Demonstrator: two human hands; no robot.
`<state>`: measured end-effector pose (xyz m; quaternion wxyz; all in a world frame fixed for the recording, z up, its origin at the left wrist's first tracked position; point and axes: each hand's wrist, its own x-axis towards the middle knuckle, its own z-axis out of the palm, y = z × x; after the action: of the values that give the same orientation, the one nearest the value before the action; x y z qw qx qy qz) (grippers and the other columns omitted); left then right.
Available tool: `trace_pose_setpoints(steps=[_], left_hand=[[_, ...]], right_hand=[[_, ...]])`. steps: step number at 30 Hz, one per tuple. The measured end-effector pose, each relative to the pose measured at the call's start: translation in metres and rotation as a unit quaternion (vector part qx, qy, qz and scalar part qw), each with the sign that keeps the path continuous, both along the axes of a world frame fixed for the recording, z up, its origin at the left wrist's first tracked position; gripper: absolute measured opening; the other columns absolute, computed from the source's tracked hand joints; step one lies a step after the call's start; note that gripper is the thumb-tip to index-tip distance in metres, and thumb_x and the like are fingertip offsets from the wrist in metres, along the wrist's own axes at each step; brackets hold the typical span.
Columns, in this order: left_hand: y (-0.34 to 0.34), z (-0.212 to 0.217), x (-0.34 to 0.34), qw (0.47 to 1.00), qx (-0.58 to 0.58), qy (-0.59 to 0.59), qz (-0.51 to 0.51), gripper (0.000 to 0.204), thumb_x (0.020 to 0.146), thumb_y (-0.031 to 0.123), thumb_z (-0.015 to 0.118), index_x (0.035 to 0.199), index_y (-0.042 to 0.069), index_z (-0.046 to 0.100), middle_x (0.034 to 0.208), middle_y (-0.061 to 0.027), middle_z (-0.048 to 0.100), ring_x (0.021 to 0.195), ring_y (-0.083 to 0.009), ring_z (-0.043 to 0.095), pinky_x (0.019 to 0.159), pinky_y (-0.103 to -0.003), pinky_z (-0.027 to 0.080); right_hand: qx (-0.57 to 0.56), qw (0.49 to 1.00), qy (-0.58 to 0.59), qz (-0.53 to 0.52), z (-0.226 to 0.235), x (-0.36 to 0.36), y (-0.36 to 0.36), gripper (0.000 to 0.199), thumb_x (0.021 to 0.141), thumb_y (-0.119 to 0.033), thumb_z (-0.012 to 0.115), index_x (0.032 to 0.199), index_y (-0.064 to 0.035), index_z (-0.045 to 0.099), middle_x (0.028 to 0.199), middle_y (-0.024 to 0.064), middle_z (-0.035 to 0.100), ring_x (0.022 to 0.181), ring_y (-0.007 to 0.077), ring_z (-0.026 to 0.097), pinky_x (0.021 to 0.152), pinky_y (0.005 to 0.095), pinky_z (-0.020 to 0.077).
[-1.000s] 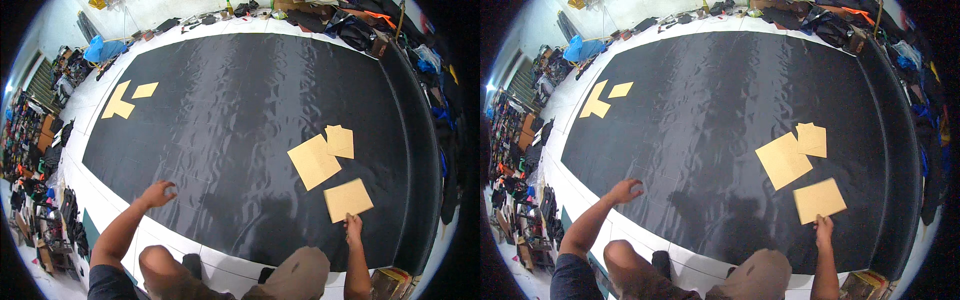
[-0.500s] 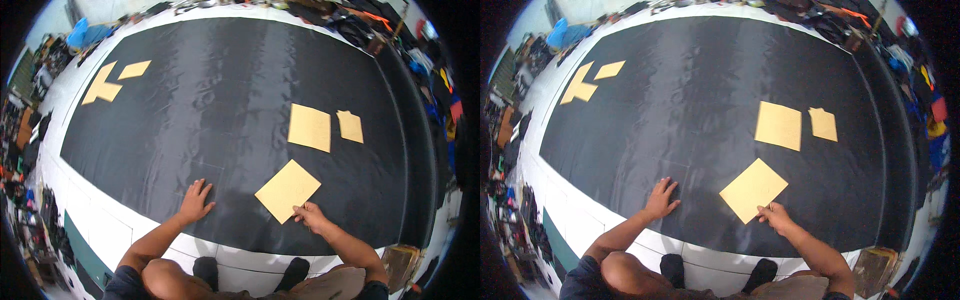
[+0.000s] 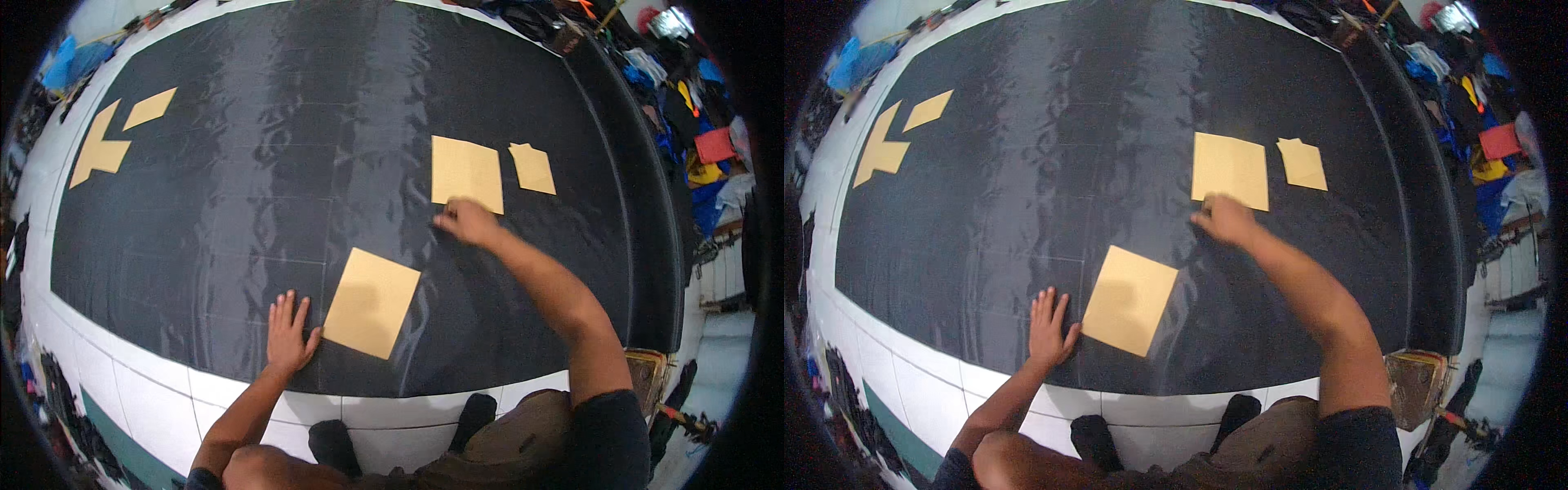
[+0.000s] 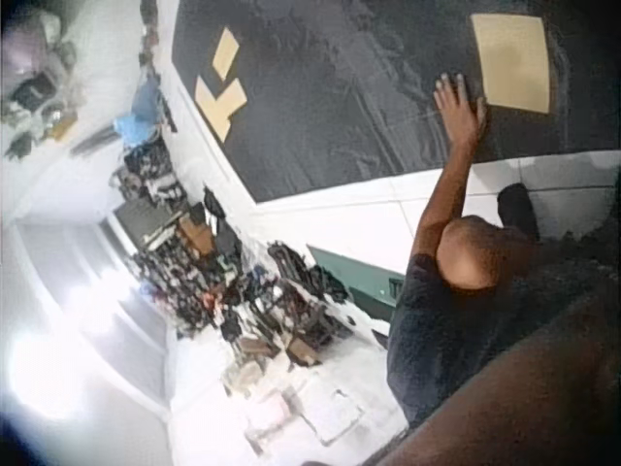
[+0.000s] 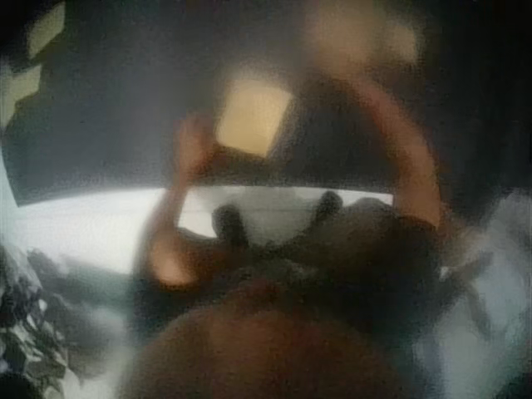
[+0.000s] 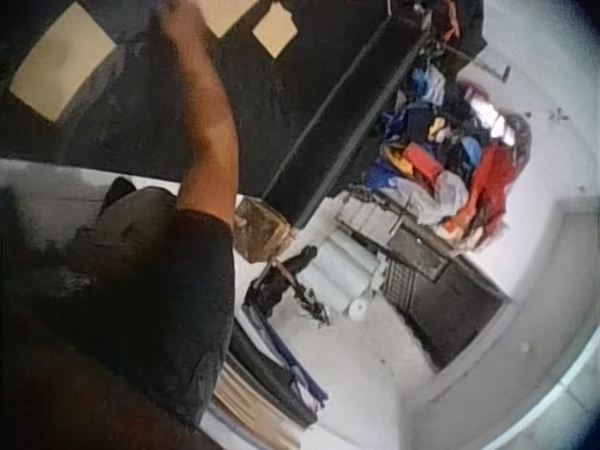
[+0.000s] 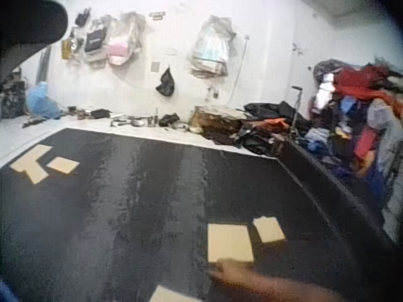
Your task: The person places a rectangular piece of cardboard on a large black sheet laid on the floor and uses a pencil to trace its outline. They repeat this process multiple times, moving the cardboard to different positions to create several rectangular outlines.
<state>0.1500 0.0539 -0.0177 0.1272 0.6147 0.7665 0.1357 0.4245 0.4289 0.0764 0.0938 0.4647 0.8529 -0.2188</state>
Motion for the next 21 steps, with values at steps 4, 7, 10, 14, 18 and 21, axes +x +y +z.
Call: trace_pose_setpoints(steps=[4,7,10,14,18,21], left_hand=[[0.008,0.004,0.012,1.0,-0.007,-0.014,-0.007,0.071,0.091,0.033,0.068,0.152,0.005,0.043,0.163,-0.0255,0.026,0.152,-0.0454,0.022,0.123,-0.058,0.016],[0.007,0.01,0.01,0.999,-0.028,-0.019,0.007,0.073,0.088,0.033,0.069,0.15,0.005,0.045,0.163,-0.0254,0.027,0.152,-0.0455,0.022,0.123,-0.058,0.017],[0.003,0.0,0.005,1.0,0.001,0.006,0.005,0.071,0.089,0.039,0.07,0.149,0.009,0.048,0.161,-0.0246,0.032,0.15,-0.0457,0.027,0.122,-0.058,0.02],[-0.002,0.007,-0.002,1.0,-0.022,0.011,0.0,0.071,0.089,0.043,0.068,0.149,0.009,0.048,0.159,-0.0254,0.034,0.148,-0.0463,0.03,0.121,-0.058,0.023],[0.005,0.013,-0.003,0.999,-0.026,0.018,-0.005,0.071,0.092,0.047,0.064,0.15,0.01,0.046,0.16,-0.0249,0.033,0.149,-0.0448,0.029,0.122,-0.056,0.022],[0.003,0.015,-0.001,0.999,-0.036,0.014,-0.006,0.071,0.094,0.049,0.06,0.152,0.011,0.044,0.161,-0.0244,0.031,0.15,-0.0434,0.028,0.123,-0.056,0.02]], right_hand=[[0.17,0.98,-0.062,-0.077,-0.004,0.026,0.093,0.067,0.09,-0.059,0.064,0.132,-0.0072,0.06,0.137,0.0201,0.057,0.121,0.0386,0.06,0.098,0.0482,0.0518],[0.223,0.96,-0.087,-0.147,-0.025,0.031,0.12,0.087,0.084,-0.071,0.063,0.141,-0.0066,0.054,0.149,0.021,0.049,0.133,0.039,0.052,0.104,0.0485,0.0487],[0.205,0.963,-0.056,-0.167,-0.046,0.053,0.151,0.114,0.073,-0.087,0.061,0.151,-0.0048,0.045,0.157,0.0261,0.038,0.143,0.0429,0.041,0.115,0.0536,0.0378],[0.122,0.953,-0.064,-0.268,-0.061,0.091,0.142,0.121,0.073,-0.09,0.056,0.162,-0.0151,0.026,0.164,0.0258,0.026,0.15,0.0458,0.027,0.12,0.0588,0.0274],[0.132,0.951,-0.116,-0.254,-0.043,0.137,0.137,0.106,0.082,-0.083,0.055,0.163,-0.0202,0.025,0.164,0.0257,0.025,0.149,0.0441,0.031,0.117,0.057,0.0325],[0.137,0.953,-0.109,-0.249,-0.043,0.171,0.1,0.099,0.086,-0.072,0.061,0.162,-0.0179,0.027,0.162,0.028,0.028,0.149,0.0433,0.029,0.117,0.0536,0.0338]])
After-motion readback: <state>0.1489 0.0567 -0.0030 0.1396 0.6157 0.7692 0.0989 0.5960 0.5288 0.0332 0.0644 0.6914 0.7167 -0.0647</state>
